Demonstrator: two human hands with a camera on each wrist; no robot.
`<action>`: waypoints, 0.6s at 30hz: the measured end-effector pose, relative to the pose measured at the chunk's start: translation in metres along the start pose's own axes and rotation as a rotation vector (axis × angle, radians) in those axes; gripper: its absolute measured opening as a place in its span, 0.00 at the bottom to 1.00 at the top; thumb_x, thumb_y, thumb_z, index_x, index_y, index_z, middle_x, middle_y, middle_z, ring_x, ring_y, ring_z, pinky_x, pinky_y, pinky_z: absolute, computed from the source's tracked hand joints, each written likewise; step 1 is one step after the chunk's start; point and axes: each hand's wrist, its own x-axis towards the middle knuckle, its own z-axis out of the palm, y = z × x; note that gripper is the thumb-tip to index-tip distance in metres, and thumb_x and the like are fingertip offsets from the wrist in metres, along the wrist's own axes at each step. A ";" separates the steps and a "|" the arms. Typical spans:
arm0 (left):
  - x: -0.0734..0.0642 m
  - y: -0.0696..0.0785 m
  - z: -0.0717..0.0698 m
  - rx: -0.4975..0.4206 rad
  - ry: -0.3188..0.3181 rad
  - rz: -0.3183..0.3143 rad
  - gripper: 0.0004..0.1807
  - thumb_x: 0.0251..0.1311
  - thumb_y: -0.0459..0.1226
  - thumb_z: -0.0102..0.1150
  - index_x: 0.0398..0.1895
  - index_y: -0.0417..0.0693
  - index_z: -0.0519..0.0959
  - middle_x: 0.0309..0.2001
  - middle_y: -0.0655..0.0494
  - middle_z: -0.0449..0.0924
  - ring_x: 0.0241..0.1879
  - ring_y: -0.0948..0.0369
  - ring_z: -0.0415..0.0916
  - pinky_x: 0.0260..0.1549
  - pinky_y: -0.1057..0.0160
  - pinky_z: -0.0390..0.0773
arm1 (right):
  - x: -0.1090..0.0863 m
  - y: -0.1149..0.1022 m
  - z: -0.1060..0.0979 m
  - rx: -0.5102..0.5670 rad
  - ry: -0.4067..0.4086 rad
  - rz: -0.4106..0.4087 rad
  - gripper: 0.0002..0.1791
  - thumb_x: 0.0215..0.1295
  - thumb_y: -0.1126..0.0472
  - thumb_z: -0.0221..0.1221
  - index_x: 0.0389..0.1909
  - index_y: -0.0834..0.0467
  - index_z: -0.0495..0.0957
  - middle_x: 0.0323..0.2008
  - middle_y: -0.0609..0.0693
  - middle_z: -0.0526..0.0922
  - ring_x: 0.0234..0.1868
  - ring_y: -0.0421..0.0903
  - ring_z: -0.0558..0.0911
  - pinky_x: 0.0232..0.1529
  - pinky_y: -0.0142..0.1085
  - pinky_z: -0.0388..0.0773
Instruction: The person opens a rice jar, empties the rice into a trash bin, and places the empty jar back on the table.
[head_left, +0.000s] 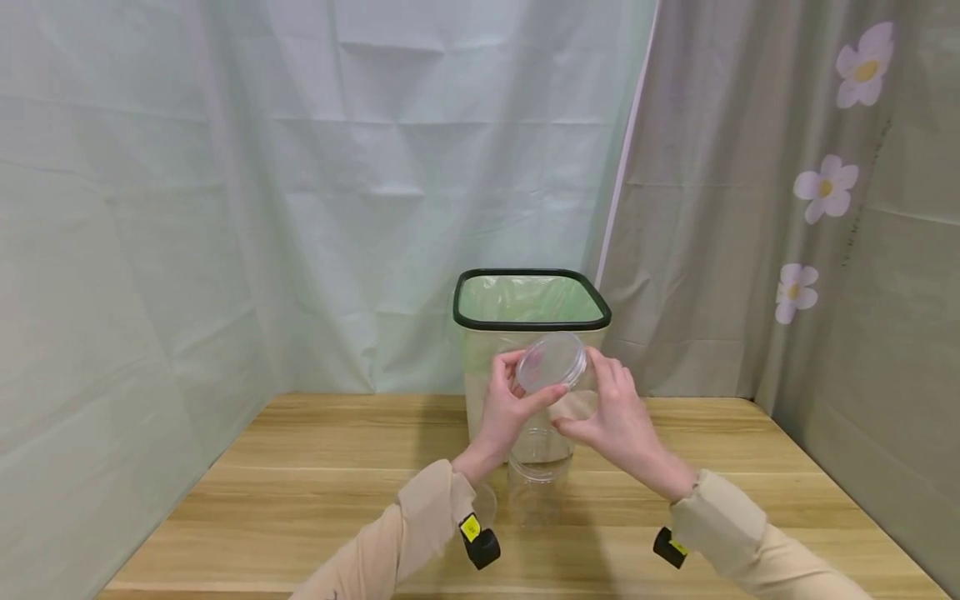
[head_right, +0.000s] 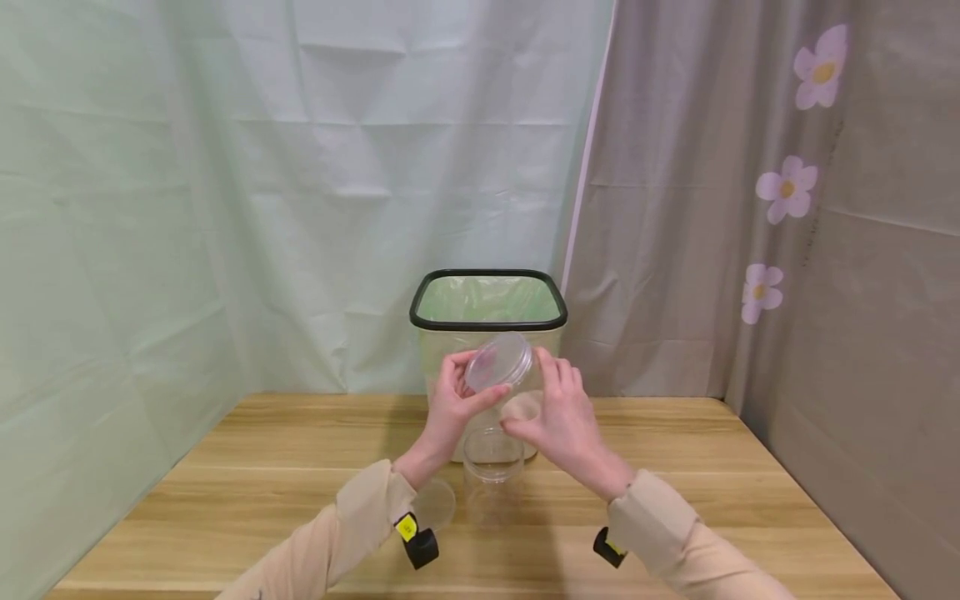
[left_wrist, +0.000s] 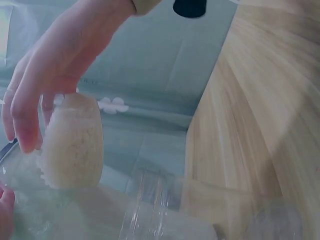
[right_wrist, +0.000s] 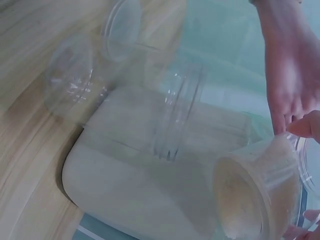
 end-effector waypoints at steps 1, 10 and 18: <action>0.000 -0.001 0.001 0.003 0.015 -0.005 0.35 0.44 0.32 0.69 0.52 0.35 0.59 0.52 0.44 0.68 0.51 0.51 0.67 0.49 0.55 0.68 | 0.000 -0.001 0.001 -0.006 0.001 0.004 0.52 0.32 0.53 0.74 0.60 0.64 0.58 0.46 0.59 0.69 0.43 0.55 0.67 0.35 0.48 0.73; -0.002 0.003 0.004 -0.025 0.064 -0.056 0.35 0.42 0.33 0.71 0.49 0.34 0.58 0.51 0.40 0.67 0.51 0.48 0.66 0.51 0.53 0.66 | -0.002 0.000 0.005 -0.031 0.001 0.017 0.52 0.33 0.51 0.73 0.60 0.63 0.58 0.44 0.60 0.70 0.41 0.54 0.68 0.31 0.45 0.73; 0.000 -0.005 -0.006 -0.100 -0.030 -0.042 0.38 0.42 0.38 0.71 0.52 0.35 0.58 0.53 0.44 0.65 0.55 0.53 0.62 0.54 0.58 0.63 | 0.002 0.005 -0.002 0.073 -0.048 0.028 0.50 0.33 0.56 0.75 0.59 0.64 0.60 0.44 0.60 0.70 0.42 0.56 0.68 0.37 0.48 0.70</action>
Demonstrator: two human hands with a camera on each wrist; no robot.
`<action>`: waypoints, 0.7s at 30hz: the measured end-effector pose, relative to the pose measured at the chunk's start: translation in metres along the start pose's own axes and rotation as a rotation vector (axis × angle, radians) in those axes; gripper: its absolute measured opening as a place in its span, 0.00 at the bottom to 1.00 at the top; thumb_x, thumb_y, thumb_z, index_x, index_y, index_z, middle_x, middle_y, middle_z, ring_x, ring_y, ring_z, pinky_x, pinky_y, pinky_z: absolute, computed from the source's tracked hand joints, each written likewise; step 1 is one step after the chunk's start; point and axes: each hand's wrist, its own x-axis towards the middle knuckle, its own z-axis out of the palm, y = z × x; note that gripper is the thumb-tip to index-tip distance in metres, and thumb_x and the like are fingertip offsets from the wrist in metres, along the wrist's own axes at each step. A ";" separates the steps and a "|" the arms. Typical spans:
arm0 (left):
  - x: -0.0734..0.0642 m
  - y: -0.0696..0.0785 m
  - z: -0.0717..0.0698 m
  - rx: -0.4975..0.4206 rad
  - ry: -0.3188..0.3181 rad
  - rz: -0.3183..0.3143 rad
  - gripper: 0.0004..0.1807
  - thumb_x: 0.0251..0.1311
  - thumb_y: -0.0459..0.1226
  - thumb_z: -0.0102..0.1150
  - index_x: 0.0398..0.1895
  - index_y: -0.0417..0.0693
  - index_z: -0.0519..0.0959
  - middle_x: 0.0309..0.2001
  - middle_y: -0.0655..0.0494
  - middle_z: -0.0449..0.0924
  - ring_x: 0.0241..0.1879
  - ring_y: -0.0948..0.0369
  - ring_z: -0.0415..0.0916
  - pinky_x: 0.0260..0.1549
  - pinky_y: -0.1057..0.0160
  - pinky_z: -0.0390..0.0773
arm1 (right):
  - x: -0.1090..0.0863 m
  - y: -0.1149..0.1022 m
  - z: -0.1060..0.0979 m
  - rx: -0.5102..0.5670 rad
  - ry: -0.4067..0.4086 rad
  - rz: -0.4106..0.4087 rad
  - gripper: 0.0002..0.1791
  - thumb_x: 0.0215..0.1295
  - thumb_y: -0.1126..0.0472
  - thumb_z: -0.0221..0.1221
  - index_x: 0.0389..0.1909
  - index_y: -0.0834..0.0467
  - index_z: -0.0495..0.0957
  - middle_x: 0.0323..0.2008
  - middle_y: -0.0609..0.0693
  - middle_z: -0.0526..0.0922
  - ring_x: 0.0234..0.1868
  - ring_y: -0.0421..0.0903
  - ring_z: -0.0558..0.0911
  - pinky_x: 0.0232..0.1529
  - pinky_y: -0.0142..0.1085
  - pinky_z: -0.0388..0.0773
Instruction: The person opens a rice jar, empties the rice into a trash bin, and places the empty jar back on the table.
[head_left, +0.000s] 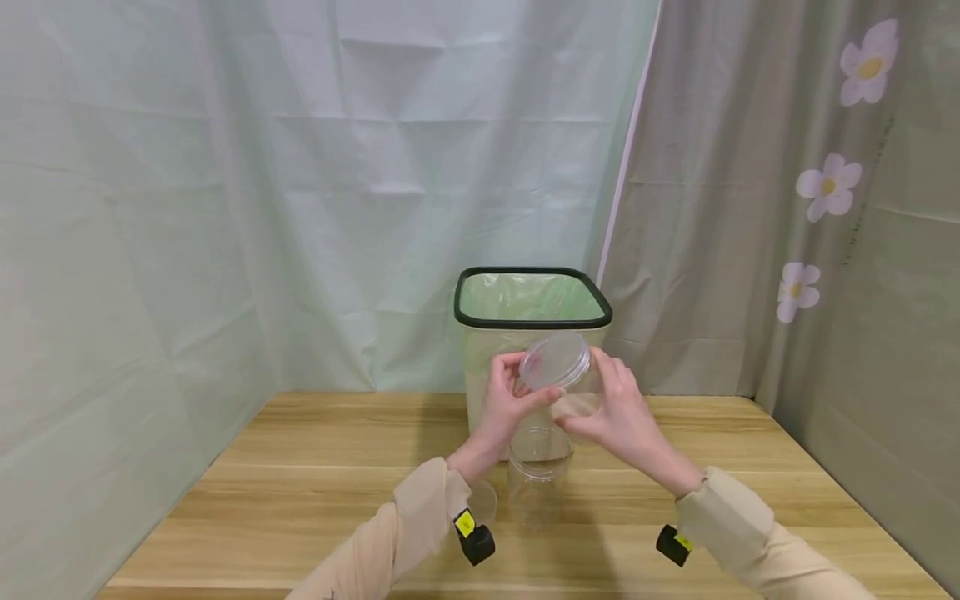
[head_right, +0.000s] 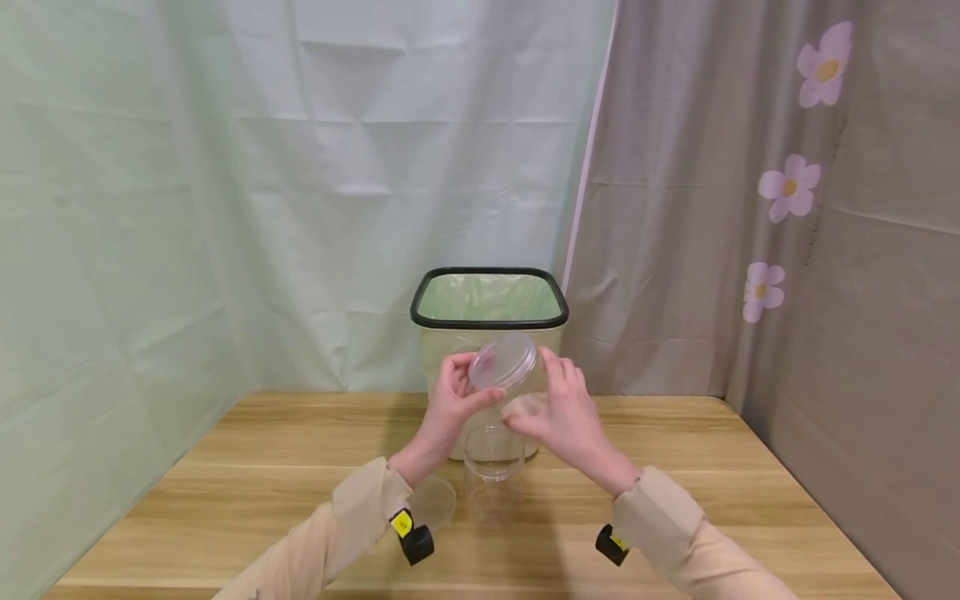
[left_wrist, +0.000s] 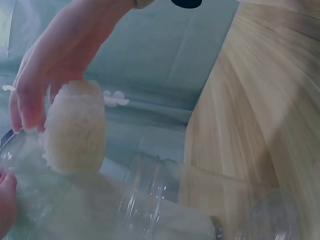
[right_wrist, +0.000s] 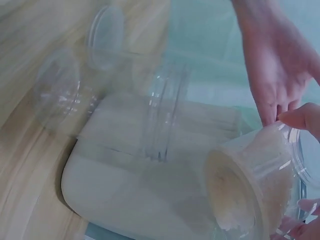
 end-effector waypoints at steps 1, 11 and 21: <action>0.000 0.001 -0.001 -0.005 -0.013 -0.002 0.38 0.42 0.39 0.71 0.52 0.35 0.58 0.53 0.44 0.65 0.55 0.54 0.61 0.54 0.58 0.63 | 0.001 0.000 -0.001 0.017 -0.008 0.008 0.50 0.33 0.56 0.75 0.59 0.64 0.60 0.44 0.59 0.70 0.43 0.56 0.68 0.38 0.48 0.69; 0.009 0.004 -0.016 -0.004 -0.123 0.018 0.37 0.46 0.38 0.69 0.55 0.34 0.58 0.57 0.43 0.63 0.58 0.54 0.59 0.52 0.56 0.64 | 0.001 0.003 -0.005 0.093 -0.067 0.042 0.50 0.35 0.57 0.74 0.62 0.62 0.59 0.45 0.56 0.70 0.44 0.54 0.68 0.39 0.47 0.69; 0.012 0.005 -0.016 -0.005 -0.157 0.015 0.40 0.45 0.39 0.69 0.59 0.34 0.59 0.58 0.44 0.62 0.57 0.54 0.60 0.53 0.57 0.63 | 0.000 0.002 -0.005 0.118 -0.093 0.044 0.51 0.36 0.56 0.73 0.63 0.60 0.58 0.46 0.54 0.69 0.45 0.52 0.67 0.41 0.47 0.68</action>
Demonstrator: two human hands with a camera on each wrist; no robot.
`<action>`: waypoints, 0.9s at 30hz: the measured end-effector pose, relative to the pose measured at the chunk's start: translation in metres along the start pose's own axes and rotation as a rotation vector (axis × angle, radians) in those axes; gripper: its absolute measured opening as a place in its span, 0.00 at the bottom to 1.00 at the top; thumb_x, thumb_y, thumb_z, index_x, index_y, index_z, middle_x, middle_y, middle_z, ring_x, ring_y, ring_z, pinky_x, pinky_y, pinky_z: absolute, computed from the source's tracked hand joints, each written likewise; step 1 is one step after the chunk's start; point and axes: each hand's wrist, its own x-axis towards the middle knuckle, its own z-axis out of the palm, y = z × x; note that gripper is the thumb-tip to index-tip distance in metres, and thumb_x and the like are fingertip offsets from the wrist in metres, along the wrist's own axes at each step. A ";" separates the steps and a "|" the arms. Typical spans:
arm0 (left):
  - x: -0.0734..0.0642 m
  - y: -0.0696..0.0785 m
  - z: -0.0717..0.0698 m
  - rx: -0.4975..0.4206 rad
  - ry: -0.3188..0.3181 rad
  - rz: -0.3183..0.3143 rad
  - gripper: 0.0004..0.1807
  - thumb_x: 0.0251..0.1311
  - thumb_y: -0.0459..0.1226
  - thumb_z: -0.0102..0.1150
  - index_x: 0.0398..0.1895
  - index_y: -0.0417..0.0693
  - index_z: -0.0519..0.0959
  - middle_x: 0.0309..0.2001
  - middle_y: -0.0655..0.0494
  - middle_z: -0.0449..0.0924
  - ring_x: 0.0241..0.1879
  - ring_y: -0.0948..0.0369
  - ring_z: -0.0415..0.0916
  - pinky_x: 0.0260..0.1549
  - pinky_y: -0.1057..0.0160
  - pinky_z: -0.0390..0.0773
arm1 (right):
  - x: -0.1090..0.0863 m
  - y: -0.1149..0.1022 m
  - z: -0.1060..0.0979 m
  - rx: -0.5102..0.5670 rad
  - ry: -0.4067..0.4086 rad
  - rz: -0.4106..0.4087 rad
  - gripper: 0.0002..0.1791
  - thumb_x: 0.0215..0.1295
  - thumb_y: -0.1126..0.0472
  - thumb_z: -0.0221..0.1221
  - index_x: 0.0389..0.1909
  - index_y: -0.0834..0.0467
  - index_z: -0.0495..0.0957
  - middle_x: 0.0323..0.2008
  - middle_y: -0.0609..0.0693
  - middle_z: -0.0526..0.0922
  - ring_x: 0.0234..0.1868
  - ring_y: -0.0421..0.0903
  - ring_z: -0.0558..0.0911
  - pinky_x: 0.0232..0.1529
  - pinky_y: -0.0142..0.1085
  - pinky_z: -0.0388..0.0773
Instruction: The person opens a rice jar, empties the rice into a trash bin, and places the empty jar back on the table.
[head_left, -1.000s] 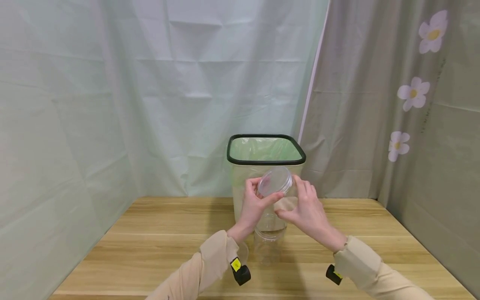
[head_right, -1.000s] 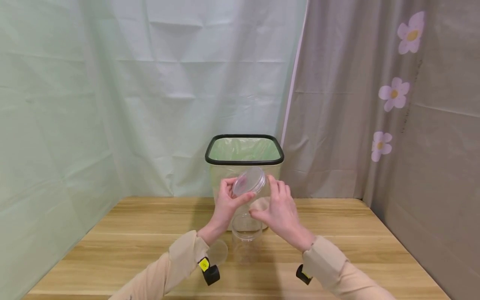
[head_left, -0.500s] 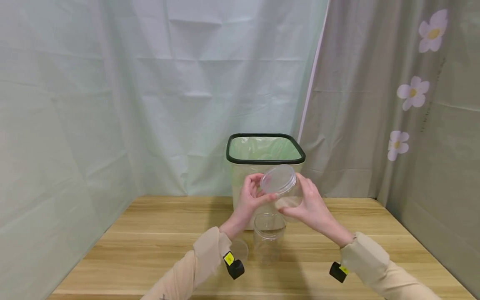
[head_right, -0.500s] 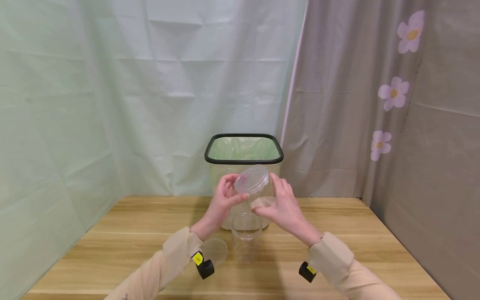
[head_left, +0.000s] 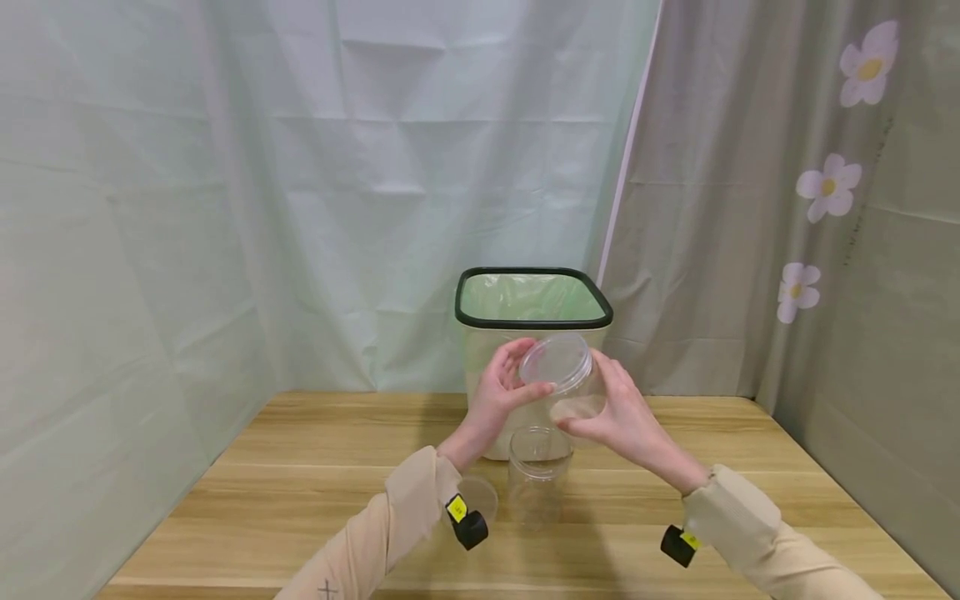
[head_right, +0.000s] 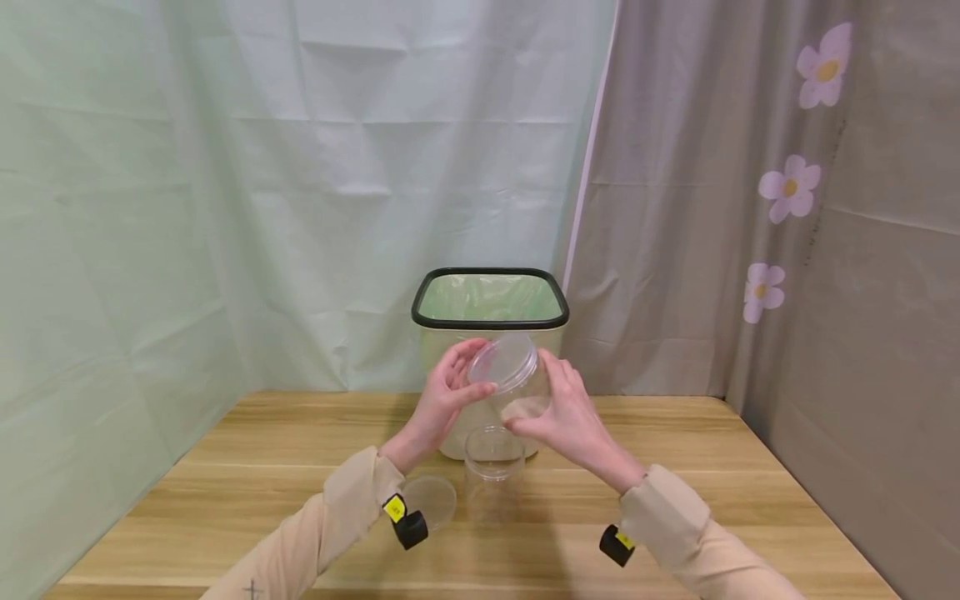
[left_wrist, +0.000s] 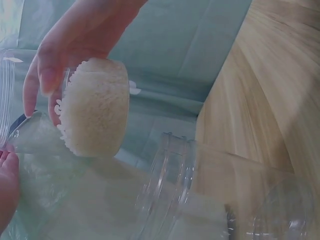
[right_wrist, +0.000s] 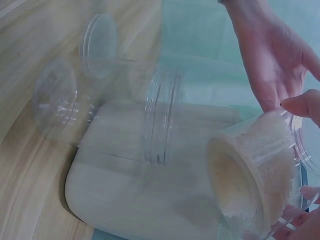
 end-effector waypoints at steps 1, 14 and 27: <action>0.000 0.000 0.000 0.002 -0.002 -0.003 0.41 0.45 0.40 0.70 0.59 0.34 0.59 0.58 0.44 0.63 0.57 0.54 0.60 0.53 0.57 0.63 | 0.000 0.000 0.000 0.000 0.000 0.002 0.51 0.36 0.55 0.73 0.63 0.60 0.58 0.46 0.54 0.69 0.45 0.52 0.67 0.41 0.47 0.68; -0.002 0.003 0.012 0.098 0.113 -0.049 0.34 0.47 0.35 0.68 0.56 0.36 0.63 0.54 0.47 0.67 0.53 0.54 0.64 0.52 0.59 0.65 | 0.000 0.000 0.003 -0.023 0.041 -0.017 0.50 0.35 0.56 0.74 0.61 0.63 0.58 0.46 0.56 0.69 0.45 0.55 0.67 0.40 0.47 0.68; -0.010 0.033 0.039 0.146 0.278 -0.073 0.29 0.46 0.31 0.66 0.49 0.29 0.63 0.50 0.40 0.67 0.50 0.47 0.65 0.51 0.55 0.66 | -0.002 -0.005 0.007 -0.085 0.078 0.039 0.51 0.35 0.55 0.74 0.61 0.65 0.57 0.46 0.59 0.68 0.45 0.55 0.67 0.40 0.49 0.69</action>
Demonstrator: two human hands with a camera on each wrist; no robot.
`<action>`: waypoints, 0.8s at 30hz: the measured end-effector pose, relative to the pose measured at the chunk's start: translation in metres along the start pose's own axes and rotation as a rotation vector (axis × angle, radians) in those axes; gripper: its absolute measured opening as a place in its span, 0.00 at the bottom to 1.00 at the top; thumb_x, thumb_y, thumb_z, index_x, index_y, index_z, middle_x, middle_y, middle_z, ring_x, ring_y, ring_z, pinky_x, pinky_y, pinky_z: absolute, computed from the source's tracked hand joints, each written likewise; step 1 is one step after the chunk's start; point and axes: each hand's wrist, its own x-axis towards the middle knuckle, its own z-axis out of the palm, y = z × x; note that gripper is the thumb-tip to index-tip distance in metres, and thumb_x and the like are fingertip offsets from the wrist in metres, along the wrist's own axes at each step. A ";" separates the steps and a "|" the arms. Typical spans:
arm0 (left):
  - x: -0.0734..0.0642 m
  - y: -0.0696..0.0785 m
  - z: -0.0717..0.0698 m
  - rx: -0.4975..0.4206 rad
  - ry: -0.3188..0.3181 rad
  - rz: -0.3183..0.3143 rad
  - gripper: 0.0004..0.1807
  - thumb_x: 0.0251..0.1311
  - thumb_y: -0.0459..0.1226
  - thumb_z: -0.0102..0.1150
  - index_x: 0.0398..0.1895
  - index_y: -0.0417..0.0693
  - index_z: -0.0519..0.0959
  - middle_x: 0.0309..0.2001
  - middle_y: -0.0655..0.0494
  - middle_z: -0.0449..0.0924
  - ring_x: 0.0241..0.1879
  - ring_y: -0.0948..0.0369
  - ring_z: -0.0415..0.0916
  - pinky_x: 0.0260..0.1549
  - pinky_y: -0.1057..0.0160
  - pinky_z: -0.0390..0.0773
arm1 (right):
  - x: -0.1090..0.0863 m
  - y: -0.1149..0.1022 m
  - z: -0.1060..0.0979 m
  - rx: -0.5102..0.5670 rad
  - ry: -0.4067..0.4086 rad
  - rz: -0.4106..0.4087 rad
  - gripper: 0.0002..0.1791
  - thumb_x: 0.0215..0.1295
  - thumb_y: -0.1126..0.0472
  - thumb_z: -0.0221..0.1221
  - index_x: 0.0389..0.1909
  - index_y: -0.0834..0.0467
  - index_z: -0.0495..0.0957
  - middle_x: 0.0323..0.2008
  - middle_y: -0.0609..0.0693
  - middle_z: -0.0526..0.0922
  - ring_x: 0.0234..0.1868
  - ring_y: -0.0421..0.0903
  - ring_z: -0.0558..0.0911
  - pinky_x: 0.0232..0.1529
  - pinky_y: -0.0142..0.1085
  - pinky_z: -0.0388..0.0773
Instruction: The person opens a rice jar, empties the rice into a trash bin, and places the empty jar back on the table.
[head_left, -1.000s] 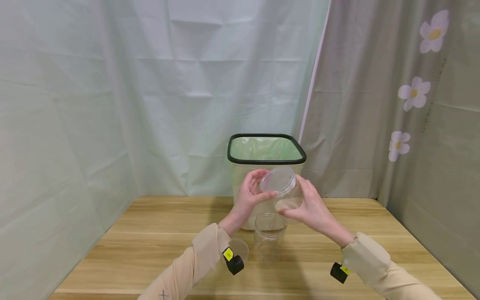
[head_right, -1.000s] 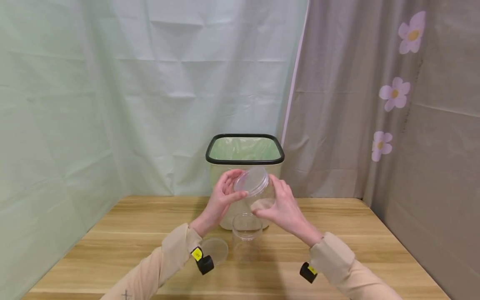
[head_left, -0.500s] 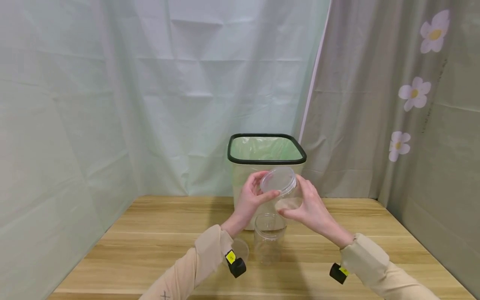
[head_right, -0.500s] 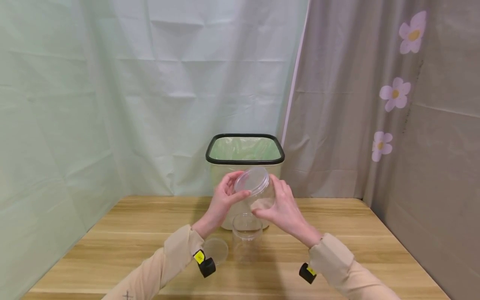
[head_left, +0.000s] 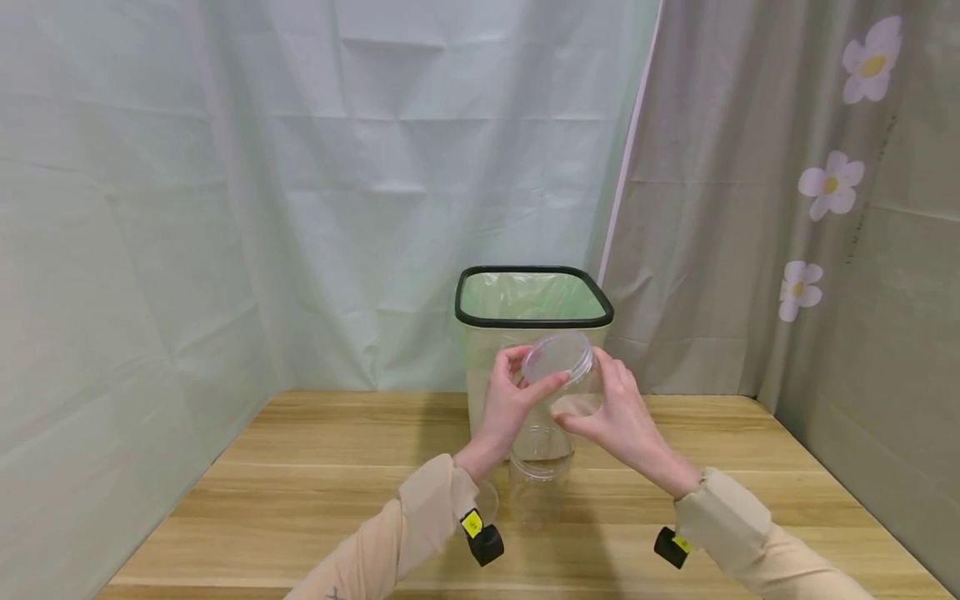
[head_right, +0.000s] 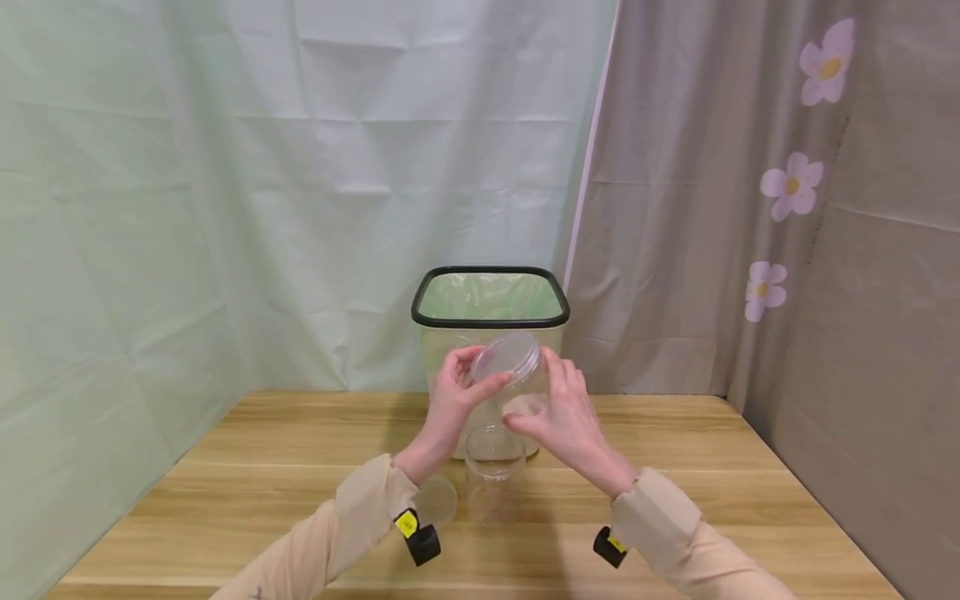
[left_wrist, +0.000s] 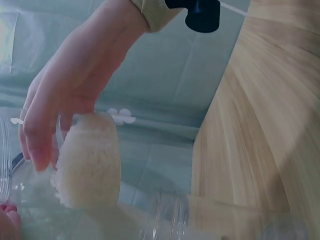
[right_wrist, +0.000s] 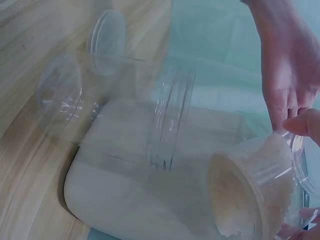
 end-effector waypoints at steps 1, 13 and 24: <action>0.000 0.001 0.001 0.001 0.011 0.000 0.30 0.45 0.31 0.67 0.49 0.29 0.63 0.49 0.39 0.67 0.50 0.46 0.64 0.51 0.53 0.66 | 0.000 -0.001 0.000 -0.005 0.004 0.002 0.51 0.35 0.55 0.74 0.61 0.65 0.57 0.46 0.59 0.68 0.45 0.55 0.67 0.40 0.49 0.69; 0.004 -0.012 0.001 0.030 0.040 -0.064 0.30 0.45 0.32 0.67 0.49 0.32 0.62 0.49 0.43 0.66 0.48 0.50 0.66 0.49 0.57 0.68 | -0.002 0.000 0.004 -0.046 0.011 0.024 0.52 0.34 0.54 0.74 0.60 0.67 0.57 0.46 0.61 0.68 0.44 0.56 0.67 0.40 0.49 0.69; 0.008 -0.038 0.001 0.067 0.083 -0.065 0.34 0.43 0.45 0.70 0.46 0.40 0.61 0.48 0.48 0.65 0.49 0.54 0.68 0.48 0.59 0.69 | -0.004 -0.003 0.008 -0.124 0.025 0.038 0.51 0.34 0.52 0.73 0.60 0.67 0.58 0.46 0.62 0.69 0.43 0.56 0.67 0.36 0.48 0.72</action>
